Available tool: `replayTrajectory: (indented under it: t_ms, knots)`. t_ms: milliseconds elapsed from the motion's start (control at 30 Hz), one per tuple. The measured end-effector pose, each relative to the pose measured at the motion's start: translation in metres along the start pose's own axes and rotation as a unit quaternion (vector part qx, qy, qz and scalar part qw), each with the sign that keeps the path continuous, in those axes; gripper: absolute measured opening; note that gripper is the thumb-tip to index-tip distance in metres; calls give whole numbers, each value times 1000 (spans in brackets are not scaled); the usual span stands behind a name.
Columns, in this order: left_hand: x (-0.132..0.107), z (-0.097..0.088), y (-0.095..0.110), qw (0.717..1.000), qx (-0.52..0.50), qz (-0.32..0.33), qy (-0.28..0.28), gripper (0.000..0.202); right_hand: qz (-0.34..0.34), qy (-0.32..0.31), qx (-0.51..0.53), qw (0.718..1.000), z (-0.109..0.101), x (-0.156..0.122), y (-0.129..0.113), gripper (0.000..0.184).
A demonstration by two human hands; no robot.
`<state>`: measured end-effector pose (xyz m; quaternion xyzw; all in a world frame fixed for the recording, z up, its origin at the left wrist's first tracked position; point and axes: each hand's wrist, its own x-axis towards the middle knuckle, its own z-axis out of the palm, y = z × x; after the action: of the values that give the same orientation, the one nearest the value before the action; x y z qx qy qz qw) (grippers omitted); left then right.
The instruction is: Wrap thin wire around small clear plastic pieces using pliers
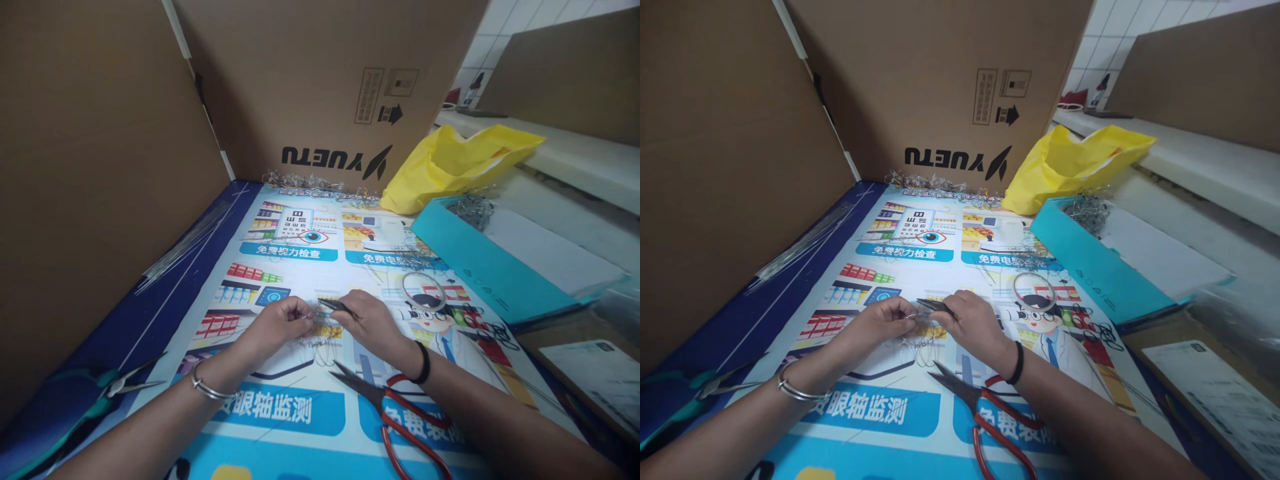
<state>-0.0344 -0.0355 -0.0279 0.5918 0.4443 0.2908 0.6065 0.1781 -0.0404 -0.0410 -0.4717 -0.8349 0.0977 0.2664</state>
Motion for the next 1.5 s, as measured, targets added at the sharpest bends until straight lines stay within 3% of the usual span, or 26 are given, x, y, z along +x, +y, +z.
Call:
replayTrajectory:
  t_ms: [600,1500]
  knots:
    - [-1,0,2,1000,29,1,6,15,-3,-2,10,1000,-1,1,-1,43]
    - [-1,1,1,1000,-4,-7,-15,14,-49,9,-35,998,2,3,-2,41]
